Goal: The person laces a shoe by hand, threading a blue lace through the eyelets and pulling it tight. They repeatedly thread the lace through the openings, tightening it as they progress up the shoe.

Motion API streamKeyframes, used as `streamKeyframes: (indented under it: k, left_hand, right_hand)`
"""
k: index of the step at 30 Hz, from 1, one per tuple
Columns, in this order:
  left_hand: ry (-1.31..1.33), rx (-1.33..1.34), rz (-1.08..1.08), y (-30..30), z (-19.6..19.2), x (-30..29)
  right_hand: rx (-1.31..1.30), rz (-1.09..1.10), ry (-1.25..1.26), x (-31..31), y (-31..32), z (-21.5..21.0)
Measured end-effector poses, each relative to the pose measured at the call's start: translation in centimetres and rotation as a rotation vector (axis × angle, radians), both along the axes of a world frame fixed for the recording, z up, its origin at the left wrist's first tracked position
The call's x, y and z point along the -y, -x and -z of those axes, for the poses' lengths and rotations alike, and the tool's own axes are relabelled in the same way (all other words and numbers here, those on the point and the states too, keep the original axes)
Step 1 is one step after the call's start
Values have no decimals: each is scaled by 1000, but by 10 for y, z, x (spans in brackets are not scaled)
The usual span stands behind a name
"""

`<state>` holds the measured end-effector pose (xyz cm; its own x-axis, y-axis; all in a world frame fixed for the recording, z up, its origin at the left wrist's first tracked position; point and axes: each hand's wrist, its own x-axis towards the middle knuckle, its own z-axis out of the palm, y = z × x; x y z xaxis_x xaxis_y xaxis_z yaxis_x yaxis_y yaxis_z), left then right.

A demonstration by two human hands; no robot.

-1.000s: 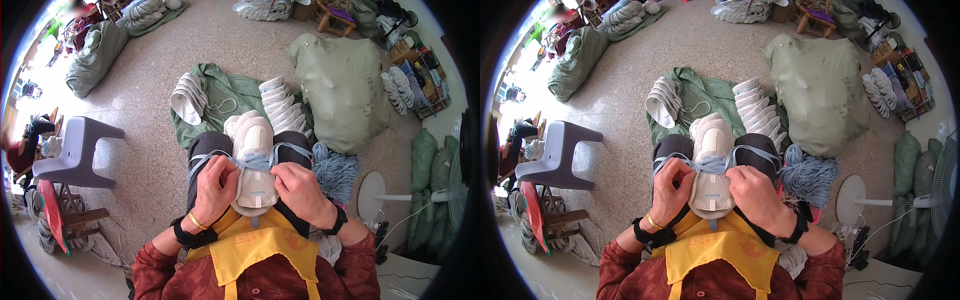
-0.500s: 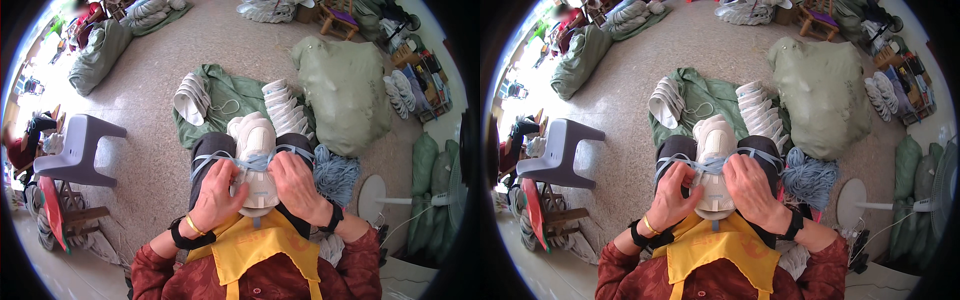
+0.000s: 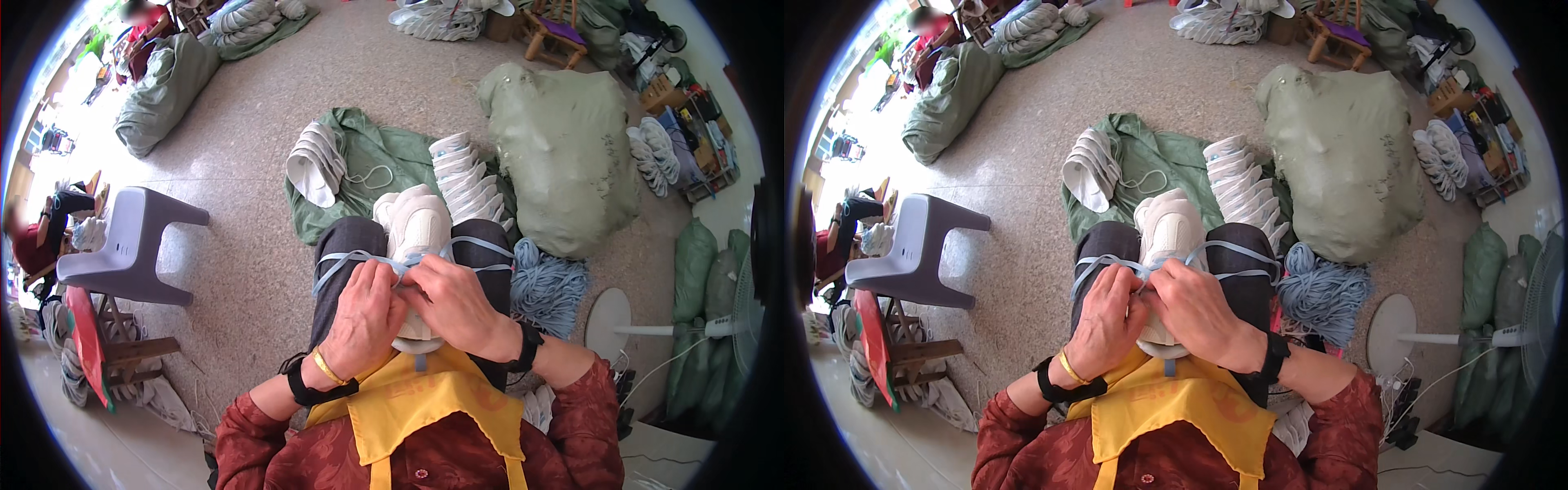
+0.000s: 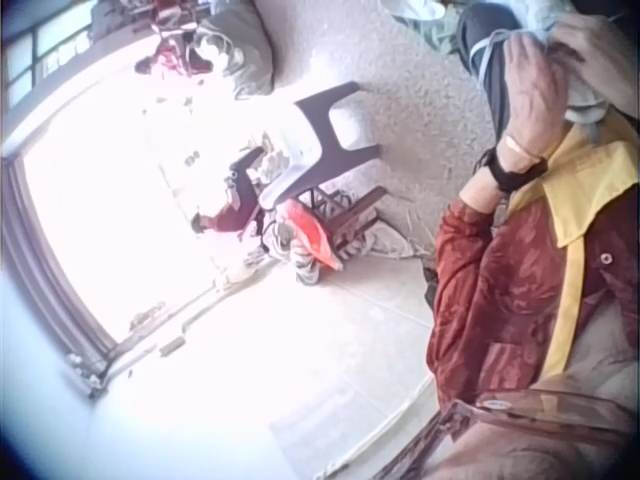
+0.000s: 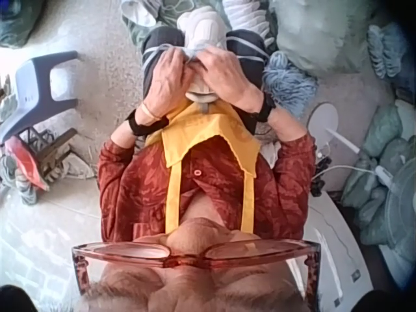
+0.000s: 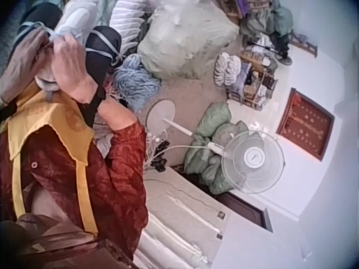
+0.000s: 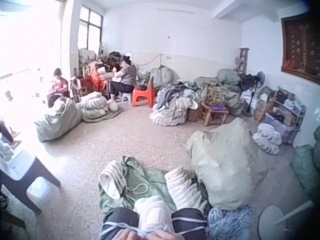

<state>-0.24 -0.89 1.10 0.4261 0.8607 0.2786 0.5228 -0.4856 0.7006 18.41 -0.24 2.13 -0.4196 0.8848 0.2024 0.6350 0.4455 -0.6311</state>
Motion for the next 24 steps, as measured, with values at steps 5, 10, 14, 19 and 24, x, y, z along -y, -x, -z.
streamKeyframes:
  k: [5, 10, 14, 19, 24]
  left_hand:
    - [1, 63, -45, 0, -3, -2]
    - [22, 101, -52, 5, -18, -18]
    - [179, 260, 205, 10, -17, -39]
    - [499, 405, 537, -5, -27, -47]
    - [730, 739, 398, -5, -5, -44]
  right_hand:
    - [81, 23, -22, -2, 4, 0]
    - [-30, 26, 200, 4, -30, -66]
    - [-304, -19, 581, 9, -50, -117]
    - [-472, -55, 610, -3, -39, -97]
    - [-819, -86, 689, -7, -35, -81]
